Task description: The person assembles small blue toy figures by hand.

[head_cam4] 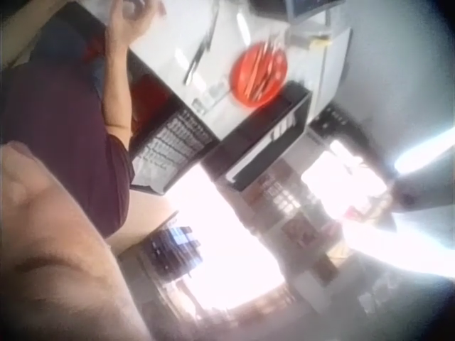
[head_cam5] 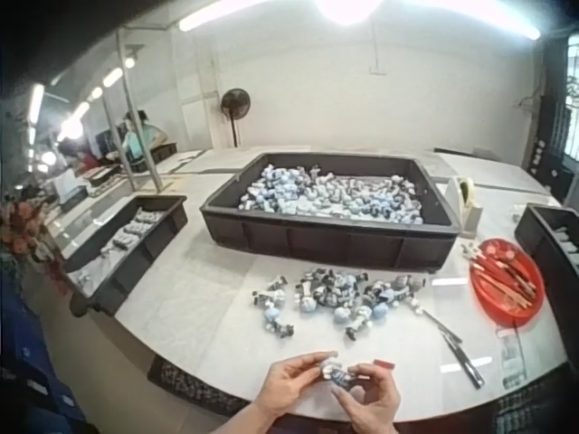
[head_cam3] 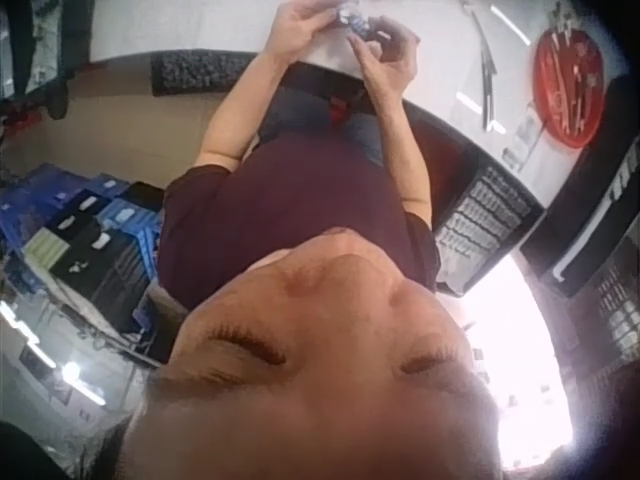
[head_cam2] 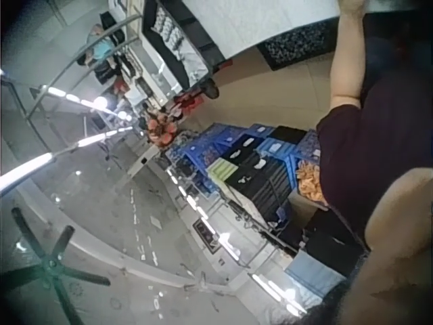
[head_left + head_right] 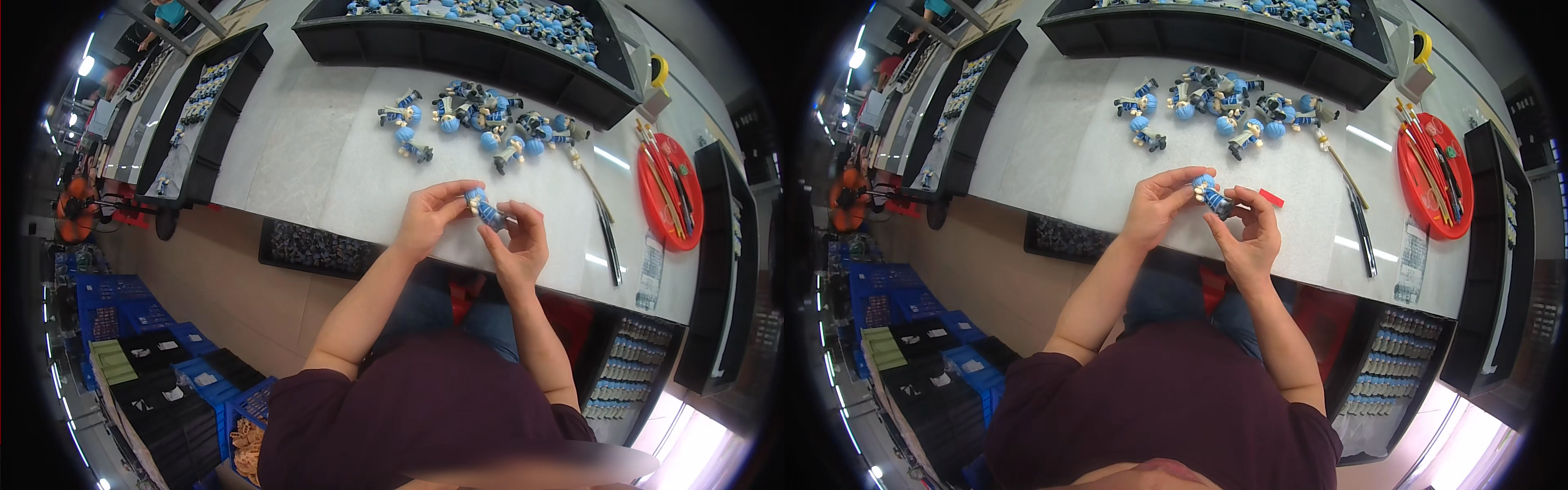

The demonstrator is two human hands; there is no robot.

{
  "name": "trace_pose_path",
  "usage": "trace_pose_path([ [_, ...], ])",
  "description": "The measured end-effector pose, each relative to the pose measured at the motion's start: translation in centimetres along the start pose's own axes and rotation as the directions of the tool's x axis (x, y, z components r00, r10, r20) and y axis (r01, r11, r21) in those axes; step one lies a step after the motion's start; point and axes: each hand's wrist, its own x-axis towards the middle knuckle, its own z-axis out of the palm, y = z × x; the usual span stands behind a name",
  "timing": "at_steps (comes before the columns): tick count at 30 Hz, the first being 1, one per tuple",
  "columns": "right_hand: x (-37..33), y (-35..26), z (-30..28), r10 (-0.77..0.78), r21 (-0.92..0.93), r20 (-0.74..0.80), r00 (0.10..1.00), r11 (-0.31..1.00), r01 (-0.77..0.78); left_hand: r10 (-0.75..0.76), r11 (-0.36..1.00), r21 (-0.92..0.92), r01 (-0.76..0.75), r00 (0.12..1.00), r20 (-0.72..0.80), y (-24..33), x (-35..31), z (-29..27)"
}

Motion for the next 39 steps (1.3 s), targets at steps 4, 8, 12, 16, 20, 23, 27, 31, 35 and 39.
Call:
trace_pose_path([
  [4,-0.10,-0.03,0.01,-0.010,0.000,-0.004,1.000,1.000,0.010,0.001,1.000,-0.005,-0.001,1.000,0.022,0.09,-0.07,-0.04],
  [8,-0.20,0.02,-0.05,-0.015,0.004,-0.001,1.000,1.000,0.015,0.029,0.999,0.036,-0.030,0.999,0.044,0.06,-0.10,-0.06],
  [12,-0.32,-0.02,-0.16,-0.002,0.017,0.005,1.000,1.000,0.002,0.028,0.999,0.029,-0.029,0.998,0.053,0.18,-0.21,-0.04],
  [16,-0.34,-0.19,-0.26,-0.008,0.031,0.003,1.000,0.999,0.007,0.037,0.999,0.034,-0.040,0.997,0.074,0.02,-0.20,-0.36],
  [20,-0.30,-0.29,-0.30,-0.017,0.059,0.009,1.000,0.998,0.016,-0.009,0.999,0.043,0.005,0.996,0.092,0.07,-0.34,-0.58],
  [23,-0.33,-0.30,-0.35,-0.016,0.071,0.013,1.000,0.997,0.015,0.000,1.000,0.028,-0.004,0.991,0.131,0.19,-0.33,-0.52],
  [27,-0.34,-0.40,-0.35,-0.010,0.099,0.004,1.000,0.995,0.010,-0.010,0.999,0.043,0.004,0.988,0.155,0.34,-0.29,-0.44],
  [31,-0.38,-0.36,-0.44,0.009,0.103,-0.002,1.000,0.995,-0.008,-0.011,0.999,0.044,0.005,0.990,0.141,0.29,-0.32,-0.37],
  [35,-0.40,-0.39,-0.57,0.022,0.103,0.007,1.000,0.994,-0.022,0.000,0.999,0.034,-0.005,0.988,0.156,0.09,-0.31,-0.61],
  [39,-0.41,-0.43,-0.53,0.017,0.084,0.021,1.000,0.996,-0.019,0.017,0.999,0.028,-0.022,0.986,0.166,0.00,-0.32,-0.72],
])
